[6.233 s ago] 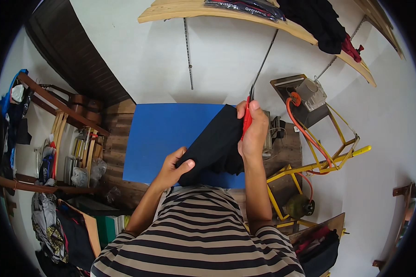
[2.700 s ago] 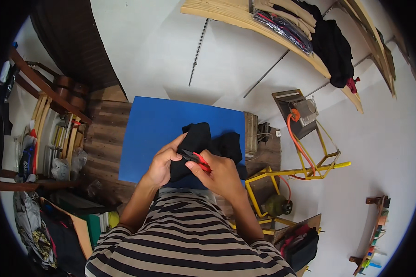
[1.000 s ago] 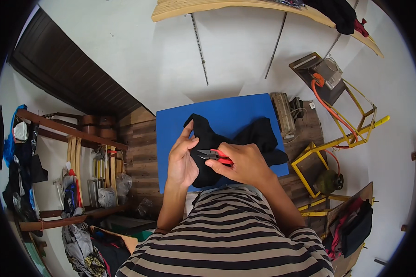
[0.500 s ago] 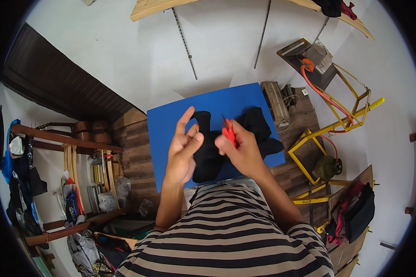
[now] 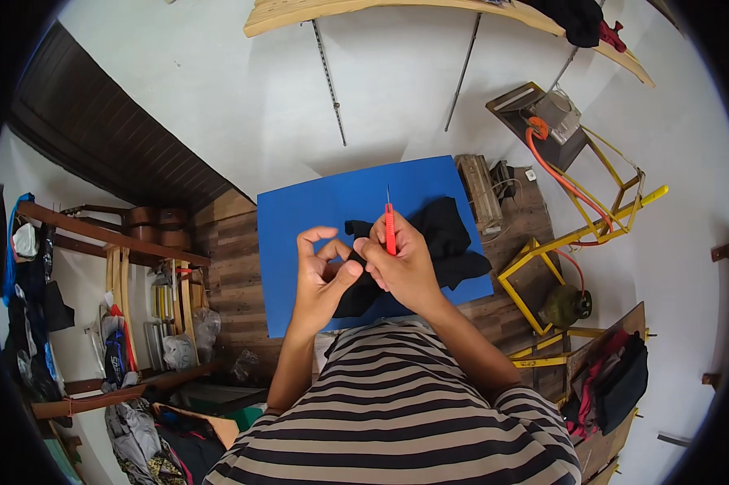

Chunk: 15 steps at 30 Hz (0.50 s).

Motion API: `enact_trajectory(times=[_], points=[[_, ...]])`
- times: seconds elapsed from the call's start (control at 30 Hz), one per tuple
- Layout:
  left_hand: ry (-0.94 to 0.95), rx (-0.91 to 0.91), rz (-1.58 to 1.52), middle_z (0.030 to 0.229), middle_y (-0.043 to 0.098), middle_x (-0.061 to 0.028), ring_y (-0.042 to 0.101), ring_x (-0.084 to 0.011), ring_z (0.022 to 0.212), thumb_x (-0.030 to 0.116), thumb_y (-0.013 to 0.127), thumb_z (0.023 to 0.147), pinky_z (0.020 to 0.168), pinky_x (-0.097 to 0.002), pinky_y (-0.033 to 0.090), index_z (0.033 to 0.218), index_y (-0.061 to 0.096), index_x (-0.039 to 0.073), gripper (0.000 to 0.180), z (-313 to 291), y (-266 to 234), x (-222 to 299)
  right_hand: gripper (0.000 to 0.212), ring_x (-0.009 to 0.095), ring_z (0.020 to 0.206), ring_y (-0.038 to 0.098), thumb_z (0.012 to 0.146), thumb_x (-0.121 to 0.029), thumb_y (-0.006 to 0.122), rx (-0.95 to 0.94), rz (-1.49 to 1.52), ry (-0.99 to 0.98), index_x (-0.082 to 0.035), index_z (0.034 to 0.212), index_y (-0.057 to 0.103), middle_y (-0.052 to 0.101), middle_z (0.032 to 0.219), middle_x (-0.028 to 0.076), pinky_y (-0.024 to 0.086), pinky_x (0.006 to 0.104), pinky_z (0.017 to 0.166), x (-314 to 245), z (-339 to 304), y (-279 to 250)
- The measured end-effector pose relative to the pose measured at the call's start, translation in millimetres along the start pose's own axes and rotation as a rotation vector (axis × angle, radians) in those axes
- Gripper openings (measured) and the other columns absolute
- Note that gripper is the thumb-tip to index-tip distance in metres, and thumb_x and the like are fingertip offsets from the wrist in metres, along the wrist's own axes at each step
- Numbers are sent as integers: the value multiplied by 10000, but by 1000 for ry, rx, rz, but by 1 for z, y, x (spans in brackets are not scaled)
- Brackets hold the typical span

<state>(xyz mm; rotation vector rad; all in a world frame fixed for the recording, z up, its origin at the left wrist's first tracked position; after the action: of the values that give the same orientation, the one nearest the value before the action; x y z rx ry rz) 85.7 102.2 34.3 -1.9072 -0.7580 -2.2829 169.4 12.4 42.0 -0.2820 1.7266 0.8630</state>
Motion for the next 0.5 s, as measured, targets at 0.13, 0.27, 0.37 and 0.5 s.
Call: enact_trajectory(times=[0.13,0.27,0.37,0.5], points=[[37,-132,403,780,494,8,451,-53,715,155,682,912,607,-226,386,1091,461,48,304,-3,-4,-6,291,33,419,403,884,-15,628,58,28,-90,-113,784,374,461,616,-12,281,196,341,-14,3,-5],[-217,-271,365,887,561,4,495,-58,834,168,631,945,750,-218,406,1052,554,-16,227,-20,2,-28,296,31,431,409,892,-39,637,139,0,-120,-115,785,371,421,640,-30,290,199,344,-19,9,-19],[-161,-270,168,889,562,9,489,-68,797,194,588,970,722,-228,414,1202,534,-19,319,-23,7,-22,305,40,397,388,868,2,637,106,32,-101,-118,807,363,450,704,-14,254,194,324,-11,14,-23],[-342,-186,-219,1114,597,-25,542,-90,985,133,567,949,887,-225,407,1359,472,-20,448,-22,1,-28,241,57,484,360,897,-94,640,69,-328,-213,-99,821,412,434,692,-28,306,231,427,-15,21,-23]])
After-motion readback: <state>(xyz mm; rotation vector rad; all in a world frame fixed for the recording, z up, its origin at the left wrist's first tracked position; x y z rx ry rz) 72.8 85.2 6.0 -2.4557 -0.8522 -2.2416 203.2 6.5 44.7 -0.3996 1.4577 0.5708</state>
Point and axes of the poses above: each hand's wrist, its own z-axis towards the middle knuckle, its own y-axis out of the palm, x = y × z, the point moved 8 cm from there along z, towards the middle knuckle
